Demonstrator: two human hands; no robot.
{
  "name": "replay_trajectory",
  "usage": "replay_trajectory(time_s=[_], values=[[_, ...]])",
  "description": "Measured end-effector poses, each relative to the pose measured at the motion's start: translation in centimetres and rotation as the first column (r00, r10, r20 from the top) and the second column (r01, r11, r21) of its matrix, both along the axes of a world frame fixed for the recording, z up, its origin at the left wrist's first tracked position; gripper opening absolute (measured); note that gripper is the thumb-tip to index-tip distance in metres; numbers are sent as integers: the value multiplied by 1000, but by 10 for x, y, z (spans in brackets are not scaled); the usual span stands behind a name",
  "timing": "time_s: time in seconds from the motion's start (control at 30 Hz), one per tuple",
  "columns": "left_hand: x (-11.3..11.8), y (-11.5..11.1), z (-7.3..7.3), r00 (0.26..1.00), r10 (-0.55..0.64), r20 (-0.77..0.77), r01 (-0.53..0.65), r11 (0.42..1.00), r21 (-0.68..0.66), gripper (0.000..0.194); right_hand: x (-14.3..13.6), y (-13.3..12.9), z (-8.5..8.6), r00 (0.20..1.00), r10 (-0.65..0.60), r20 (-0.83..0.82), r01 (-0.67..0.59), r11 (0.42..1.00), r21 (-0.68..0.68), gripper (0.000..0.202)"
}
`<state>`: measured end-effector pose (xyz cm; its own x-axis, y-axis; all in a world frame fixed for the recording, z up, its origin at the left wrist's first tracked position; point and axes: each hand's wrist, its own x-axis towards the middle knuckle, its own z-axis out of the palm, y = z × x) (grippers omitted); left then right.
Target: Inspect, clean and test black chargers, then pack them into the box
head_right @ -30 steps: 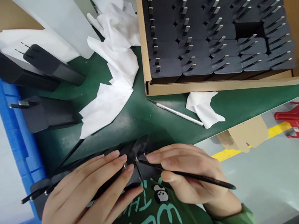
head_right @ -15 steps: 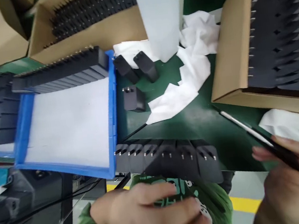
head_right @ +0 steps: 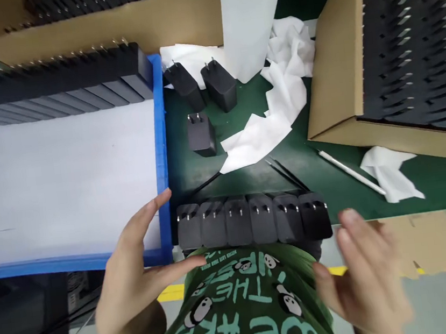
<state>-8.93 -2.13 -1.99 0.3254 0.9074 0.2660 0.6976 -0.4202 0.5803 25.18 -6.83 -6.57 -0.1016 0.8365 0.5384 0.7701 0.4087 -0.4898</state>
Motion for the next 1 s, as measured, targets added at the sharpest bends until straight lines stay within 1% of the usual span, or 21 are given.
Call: replay_trajectory(time_s=[0.1, 0.2, 0.27, 0.33, 0.4, 0.43, 0.47, 0.5, 0.53, 0.57, 0.6, 0.63, 0.67, 0.7, 0.73, 0.77, 0.8, 0.87, 0.9, 0.93, 1.0], values=[[0, 9, 2, 995, -67, -73, 64, 997, -47, 87, -42, -7, 0, 954, -70, 293, 44, 995, 94, 71], [1, 13, 5, 996, -70, -50, 67, 996, -52, 79, -78, -6, 3, 912, -194, 362, 183, 981, 63, 79], [1, 14, 5, 997, -59, -55, 58, 998, -24, 78, -98, -7, 7, 895, -201, 398, 211, 977, 18, 79], [2, 14, 5, 996, -44, -73, 43, 999, -6, 78, -114, -8, 11, 879, -165, 448, 188, 982, -7, 76], [4, 12, 4, 997, -16, -80, 14, 1000, -23, 73, -124, -8, 16, 881, -82, 465, 100, 995, -13, 65], [5, 11, 4, 997, 2, -80, -6, 999, -43, 69, -126, -6, 20, 896, 4, 444, 6, 1000, -22, 56], [5, 11, 4, 997, 15, -78, -20, 998, -55, 67, -126, -3, 25, 908, 135, 396, -133, 991, -34, 46], [6, 10, 4, 997, 24, -73, -28, 998, -57, 66, -124, 0, 30, 901, 291, 321, -299, 954, -25, 35], [6, 9, 4, 997, 27, -72, -31, 998, -55, 67, -119, 3, 35, 864, 445, 236, -456, 890, -7, 25], [7, 9, 3, 997, 30, -71, -34, 998, -46, 70, -113, 6, 39, 830, 539, 146, -547, 837, 15, 18], [7, 9, 3, 997, 33, -73, -36, 999, -35, 73, -105, 8, 43, 814, 576, 72, -580, 814, 42, 14], [6, 9, 3, 996, 40, -75, -41, 999, -23, 75, -97, 10, 45, 833, 553, 27, -554, 831, 58, 12], [6, 9, 2, 996, 45, -80, -47, 999, -19, 76, -90, 10, 45, 885, 466, 14, -466, 883, 45, 15], [5, 9, 2, 996, 45, -83, -47, 999, -20, 76, -84, 10, 43, 934, 354, 39, -355, 935, 18, 21], [5, 10, 1, 996, 36, -83, -38, 999, -23, 76, -79, 9, 40, 957, 275, 96, -277, 961, 1, 27], [4, 10, 1, 996, 25, -80, -27, 999, -25, 75, -77, 8, 36, 953, 260, 153, -264, 964, 10, 31], [4, 10, 1, 997, 12, -79, -14, 1000, -28, 75, -76, 7, 32, 935, 297, 192, -305, 952, 15, 31], [6, 10, 1, 996, -13, -87, 13, 1000, -1, 76, -77, 6, 28, 900, 402, 169, -417, 907, 65, 23], [8, 11, 2, 995, -21, -99, 24, 999, 31, 77, -77, 8, 28, 897, 420, 137, -434, 895, 99, 19], [10, 11, 4, 993, -31, -116, 38, 997, 63, 77, -77, 10, 29, 915, 389, 108, -399, 910, 109, 16], [19, 11, 8, 987, -56, -153, 75, 990, 116, 77, -76, 18, 32, 963, 250, 101, -258, 963, 74, 16]])
